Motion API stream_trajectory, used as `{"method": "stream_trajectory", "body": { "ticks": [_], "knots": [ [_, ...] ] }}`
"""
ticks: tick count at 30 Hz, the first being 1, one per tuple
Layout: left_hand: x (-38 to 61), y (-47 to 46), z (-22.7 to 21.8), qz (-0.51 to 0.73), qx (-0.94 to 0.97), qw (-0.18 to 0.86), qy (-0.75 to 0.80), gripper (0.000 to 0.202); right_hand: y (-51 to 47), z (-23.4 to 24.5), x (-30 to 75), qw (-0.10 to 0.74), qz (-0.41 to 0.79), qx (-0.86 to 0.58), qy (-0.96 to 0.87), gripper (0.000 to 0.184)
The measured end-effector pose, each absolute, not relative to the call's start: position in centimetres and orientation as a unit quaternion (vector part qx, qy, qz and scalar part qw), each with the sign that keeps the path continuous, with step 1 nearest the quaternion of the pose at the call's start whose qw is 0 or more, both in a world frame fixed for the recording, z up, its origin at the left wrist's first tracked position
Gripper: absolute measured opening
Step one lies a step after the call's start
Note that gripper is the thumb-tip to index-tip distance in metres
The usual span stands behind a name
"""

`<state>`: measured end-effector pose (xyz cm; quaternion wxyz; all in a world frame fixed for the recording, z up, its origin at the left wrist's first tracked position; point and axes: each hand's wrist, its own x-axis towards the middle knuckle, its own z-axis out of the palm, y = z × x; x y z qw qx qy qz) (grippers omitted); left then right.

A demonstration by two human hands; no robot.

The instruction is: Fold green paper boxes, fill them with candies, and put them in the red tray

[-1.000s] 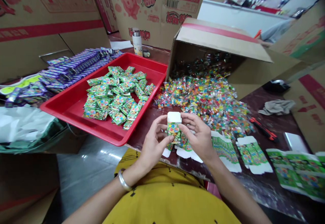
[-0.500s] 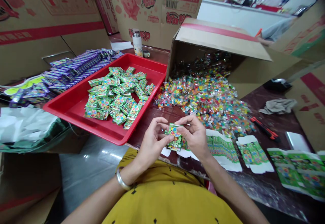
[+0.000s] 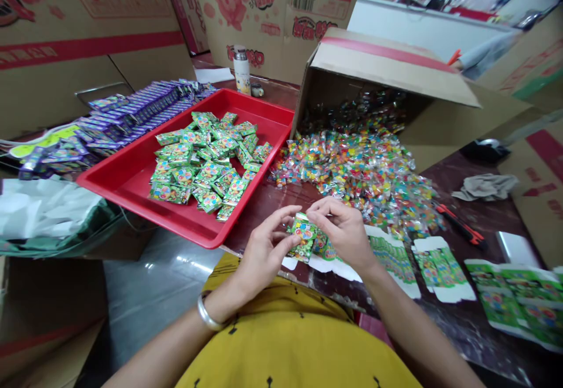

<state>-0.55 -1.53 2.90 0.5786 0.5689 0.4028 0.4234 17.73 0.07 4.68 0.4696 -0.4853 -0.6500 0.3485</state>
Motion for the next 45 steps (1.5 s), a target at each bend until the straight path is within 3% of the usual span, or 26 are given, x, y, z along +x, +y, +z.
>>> {"method": "stream_trajectory", "body": {
  "ticks": [3,6,10,13,16,20,24,28,33,35,37,40,42,45],
  "knots": [
    [-0.5,-1.7,2.8,0.42,0.565,0.588,0.399,0.03,-0.7,4.7,17.8,0.452,0.318,-0.455,-0.698,0.019],
    [-1.8,-0.9,3.3,0.428,0.578,0.56,0.411,0.027,-0.5,4.7,19.0,0.431,0.362,-0.446,-0.696,0.02],
    [-6.9,2.6,5.7,0.465,0.638,0.335,0.514,0.031,1.1,3.8,21.9,0.445,0.321,-0.557,-0.624,0.027],
    [-9.6,4.8,7.0,0.408,0.682,0.115,0.596,0.051,2.1,2.1,22.8,0.313,0.248,-0.614,-0.681,0.019],
    [-8.1,4.2,5.6,0.363,0.737,0.026,0.57,0.064,2.4,0.4,21.4,0.148,0.189,-0.629,-0.74,0.021],
    [-2.7,0.9,0.6,0.189,0.844,0.124,0.487,0.068,2.4,-0.7,18.7,0.036,0.095,-0.641,-0.761,0.048],
    [-0.2,-0.4,-2.7,0.098,0.834,0.157,0.519,0.074,2.8,-1.0,17.6,0.009,0.074,-0.637,-0.767,0.054],
    [-0.7,-0.4,-3.1,0.102,0.827,0.152,0.532,0.065,3.6,-0.9,17.8,0.022,0.119,-0.63,-0.767,0.046],
    [-0.7,-0.8,-3.2,0.133,0.813,0.169,0.541,0.065,4.2,-0.2,18.7,0.096,0.216,-0.619,-0.749,0.037],
    [-0.6,-0.7,-3.2,0.161,0.801,0.193,0.543,0.062,4.1,0.5,19.2,0.117,0.243,-0.591,-0.76,0.02],
    [-0.9,-0.3,-2.8,0.205,0.776,0.266,0.534,0.055,3.6,1.5,19.7,0.146,0.272,-0.55,-0.776,0.009],
    [-1.8,0.4,-1.6,0.248,0.691,0.512,0.447,0.035,2.7,3.3,20.2,0.222,0.34,-0.5,-0.765,0.01],
    [-2.3,0.8,-0.7,0.252,0.591,0.677,0.359,0.033,2.2,4.6,20.2,0.265,0.377,-0.481,-0.746,0.011],
    [-2.4,0.8,0.2,0.259,0.449,0.815,0.261,0.03,1.5,5.8,20.0,0.3,0.384,-0.477,-0.731,0.009]
  ]
}}
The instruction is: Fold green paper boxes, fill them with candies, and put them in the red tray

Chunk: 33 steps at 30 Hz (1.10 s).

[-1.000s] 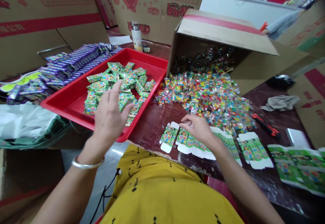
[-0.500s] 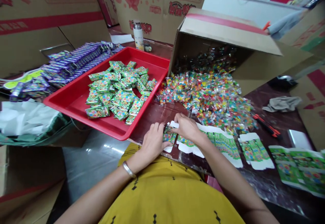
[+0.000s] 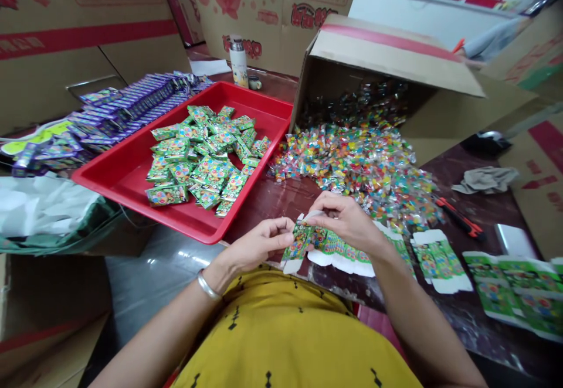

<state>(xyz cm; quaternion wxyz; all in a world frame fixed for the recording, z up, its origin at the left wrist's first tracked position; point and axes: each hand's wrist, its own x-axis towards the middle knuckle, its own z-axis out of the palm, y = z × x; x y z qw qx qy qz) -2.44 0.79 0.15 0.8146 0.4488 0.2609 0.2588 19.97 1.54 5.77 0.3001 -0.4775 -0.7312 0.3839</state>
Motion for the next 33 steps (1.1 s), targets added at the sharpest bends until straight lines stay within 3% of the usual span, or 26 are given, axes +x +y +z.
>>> {"method": "stream_trajectory", "body": {
  "ticks": [1,4,6,13,16,20,22,27,31,33],
  "knots": [
    [-2.3,0.7,0.3,0.266,0.415,0.836,0.241,0.03,1.2,5.9,19.8,0.318,0.364,-0.486,-0.728,0.008],
    [-1.9,0.5,0.4,0.302,0.362,0.855,0.215,0.037,-0.2,5.8,19.3,0.373,0.244,-0.525,-0.725,0.036],
    [-1.7,0.5,0.3,0.318,0.357,0.851,0.217,0.039,-1.4,5.4,19.0,0.366,0.206,-0.527,-0.739,0.045],
    [-1.6,0.4,1.0,0.276,0.459,0.808,0.247,0.05,-2.5,5.2,19.3,0.294,0.462,-0.507,-0.666,0.025],
    [-1.4,0.3,1.6,0.27,0.536,0.755,0.265,0.04,-1.9,5.7,20.0,0.271,0.498,-0.499,-0.655,0.025],
    [-0.6,0.0,1.6,0.357,0.51,0.705,0.34,0.033,-2.0,4.9,19.4,0.437,0.412,-0.539,-0.591,0.035],
    [0.0,-0.3,1.1,0.402,0.482,0.686,0.369,0.033,-2.4,3.8,18.5,0.479,0.411,-0.529,-0.567,0.039],
    [1.6,-0.9,0.1,0.497,0.435,0.628,0.412,0.025,-3.0,0.7,16.4,0.538,0.398,-0.541,-0.508,0.017],
    [1.8,-1.2,0.1,0.564,0.44,0.553,0.427,0.054,-2.5,-0.4,15.8,0.572,0.344,-0.549,-0.503,0.029],
    [1.5,-1.3,0.2,0.549,0.481,0.528,0.433,0.058,-2.3,-0.5,15.7,0.583,0.313,-0.541,-0.519,0.035]
  ]
}}
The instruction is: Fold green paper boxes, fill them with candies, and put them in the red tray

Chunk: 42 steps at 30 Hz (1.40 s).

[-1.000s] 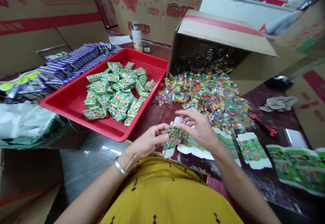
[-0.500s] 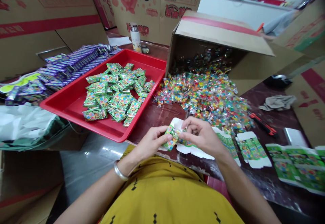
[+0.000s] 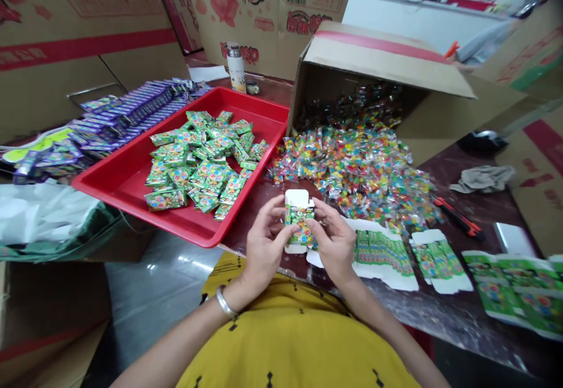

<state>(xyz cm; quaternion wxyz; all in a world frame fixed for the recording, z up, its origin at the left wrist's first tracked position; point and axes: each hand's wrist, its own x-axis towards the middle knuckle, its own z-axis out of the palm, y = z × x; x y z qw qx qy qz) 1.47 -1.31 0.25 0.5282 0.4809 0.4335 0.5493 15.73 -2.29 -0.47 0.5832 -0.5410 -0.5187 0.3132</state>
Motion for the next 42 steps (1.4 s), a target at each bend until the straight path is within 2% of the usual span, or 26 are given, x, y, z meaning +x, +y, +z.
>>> {"method": "stream_trajectory", "body": {
  "ticks": [6,10,14,20,26,29,35,40,42],
  "knots": [
    [0.3,-0.8,0.8,0.435,0.55,0.595,0.392,0.034,-2.0,-0.3,16.0,0.548,0.273,-0.549,-0.568,0.013],
    [0.2,-0.6,1.2,0.432,0.559,0.599,0.377,0.025,-1.6,0.1,16.2,0.56,0.293,-0.521,-0.574,0.013],
    [0.4,-0.6,1.2,0.488,0.523,0.578,0.393,0.028,-1.0,0.8,16.2,0.599,0.361,-0.468,-0.54,0.019],
    [-0.1,-0.8,1.4,0.451,0.555,0.57,0.404,0.027,-0.1,1.9,17.1,0.509,0.445,-0.489,-0.552,0.024],
    [-0.4,-0.9,1.7,0.431,0.592,0.554,0.396,0.04,0.9,2.9,18.4,0.454,0.484,-0.5,-0.556,0.022],
    [-0.5,-0.9,1.8,0.416,0.595,0.562,0.396,0.045,0.6,2.9,18.4,0.453,0.444,-0.497,-0.592,0.02],
    [-0.5,-1.0,1.5,0.416,0.564,0.595,0.395,0.032,-1.3,2.1,18.0,0.451,0.287,-0.47,-0.702,0.007],
    [-0.4,-0.8,1.2,0.379,0.56,0.621,0.397,0.035,-1.8,1.4,18.5,0.426,0.307,-0.493,-0.693,0.006],
    [-0.4,-0.9,1.1,0.371,0.562,0.624,0.397,0.034,-1.9,1.2,18.8,0.413,0.279,-0.481,-0.721,0.005]
  ]
}}
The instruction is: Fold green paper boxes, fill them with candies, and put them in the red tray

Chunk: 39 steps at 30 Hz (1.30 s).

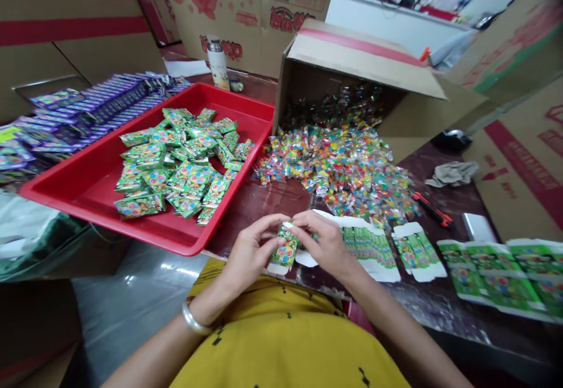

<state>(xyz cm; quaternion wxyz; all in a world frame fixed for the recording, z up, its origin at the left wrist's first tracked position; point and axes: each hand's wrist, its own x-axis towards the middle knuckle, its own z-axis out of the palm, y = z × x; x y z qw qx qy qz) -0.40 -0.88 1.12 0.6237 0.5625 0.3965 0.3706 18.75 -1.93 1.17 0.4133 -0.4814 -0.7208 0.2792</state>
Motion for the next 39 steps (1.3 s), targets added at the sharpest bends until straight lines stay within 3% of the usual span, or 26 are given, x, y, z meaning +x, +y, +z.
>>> {"method": "stream_trajectory", "body": {
  "ticks": [3,12,17,22,25,30,36,39],
  "knots": [
    [-0.4,-1.1,1.0,0.369,0.561,0.626,0.397,0.03,-2.1,0.9,19.0,0.408,0.244,-0.45,-0.756,0.007],
    [-0.4,-2.1,0.6,0.364,0.544,0.648,0.389,0.018,-3.9,-0.2,18.2,0.461,0.288,-0.472,-0.694,0.004],
    [-0.5,-2.3,0.7,0.351,0.543,0.662,0.379,0.011,-4.2,-0.6,18.7,0.432,0.386,-0.473,-0.663,0.005],
    [-0.8,-1.8,0.0,0.324,0.47,0.746,0.343,0.036,-3.6,-0.2,19.3,0.454,0.432,-0.497,-0.601,0.009],
    [-0.6,-1.9,-0.9,0.301,0.412,0.813,0.279,0.028,-3.3,0.6,19.4,0.478,0.421,-0.486,-0.598,0.008],
    [0.5,-2.6,-0.9,0.311,0.309,0.871,0.223,0.028,-3.1,2.2,19.4,0.451,0.388,-0.471,-0.651,0.011],
    [0.8,-3.4,0.3,0.316,0.27,0.88,0.231,0.028,-2.9,2.3,19.2,0.453,0.481,-0.459,-0.594,0.008],
    [0.9,-3.6,0.4,0.34,0.274,0.868,0.238,0.029,-2.9,2.2,18.8,0.477,0.387,-0.463,-0.639,0.005]
  ]
}}
